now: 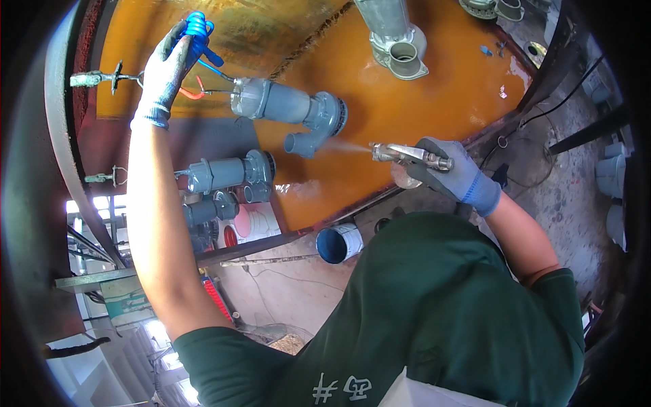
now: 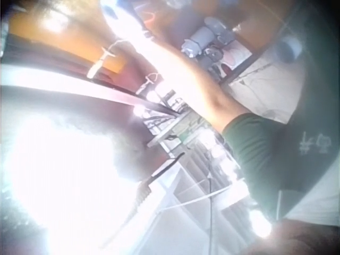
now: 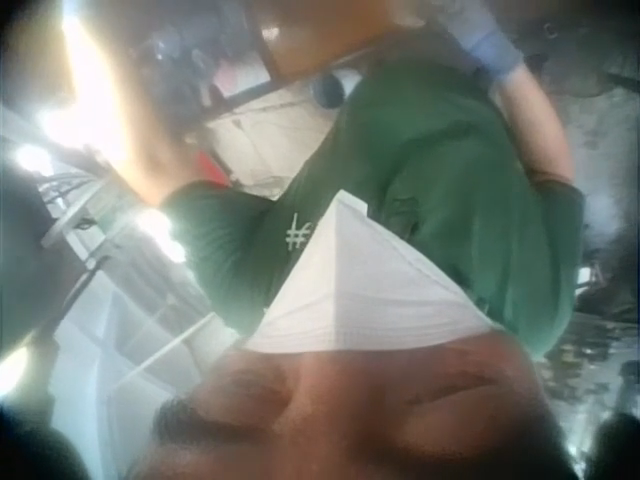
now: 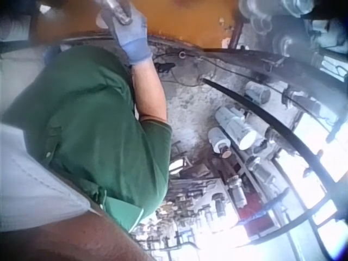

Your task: The person spray paints several industrial pumps using a handheld spray gun, rotating the pumps by hand to cover all sides and checking the paint application.

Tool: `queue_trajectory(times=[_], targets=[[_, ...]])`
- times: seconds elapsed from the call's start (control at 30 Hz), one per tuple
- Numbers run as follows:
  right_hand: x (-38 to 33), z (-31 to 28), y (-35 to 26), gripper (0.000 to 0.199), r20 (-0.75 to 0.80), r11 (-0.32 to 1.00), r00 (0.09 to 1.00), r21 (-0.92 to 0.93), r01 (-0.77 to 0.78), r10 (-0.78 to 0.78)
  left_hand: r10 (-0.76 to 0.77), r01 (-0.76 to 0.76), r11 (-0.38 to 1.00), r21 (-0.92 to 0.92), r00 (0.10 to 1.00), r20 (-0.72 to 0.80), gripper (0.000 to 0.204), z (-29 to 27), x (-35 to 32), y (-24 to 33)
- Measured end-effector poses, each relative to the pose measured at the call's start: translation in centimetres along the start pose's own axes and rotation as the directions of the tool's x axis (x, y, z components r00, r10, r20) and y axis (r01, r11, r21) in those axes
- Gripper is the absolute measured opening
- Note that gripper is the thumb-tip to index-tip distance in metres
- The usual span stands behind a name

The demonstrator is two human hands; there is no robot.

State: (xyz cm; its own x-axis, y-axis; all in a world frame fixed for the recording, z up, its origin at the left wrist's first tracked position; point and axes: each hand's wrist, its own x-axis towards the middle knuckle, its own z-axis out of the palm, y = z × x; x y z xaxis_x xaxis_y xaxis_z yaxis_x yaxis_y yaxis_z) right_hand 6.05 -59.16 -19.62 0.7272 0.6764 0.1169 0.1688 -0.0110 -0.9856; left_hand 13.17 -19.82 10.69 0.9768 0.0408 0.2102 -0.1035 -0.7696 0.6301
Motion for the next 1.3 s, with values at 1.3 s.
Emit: queue_trajectory(times=[1.3], targets=[[4.3,1.0,12.5,0.031,-0.051,0.931,0.99,0.349,-0.109,0.135,-0.028,0.09,0.948,0.306,0.979,-0.203,0.048,-2.9,-11.3,-1.1]])
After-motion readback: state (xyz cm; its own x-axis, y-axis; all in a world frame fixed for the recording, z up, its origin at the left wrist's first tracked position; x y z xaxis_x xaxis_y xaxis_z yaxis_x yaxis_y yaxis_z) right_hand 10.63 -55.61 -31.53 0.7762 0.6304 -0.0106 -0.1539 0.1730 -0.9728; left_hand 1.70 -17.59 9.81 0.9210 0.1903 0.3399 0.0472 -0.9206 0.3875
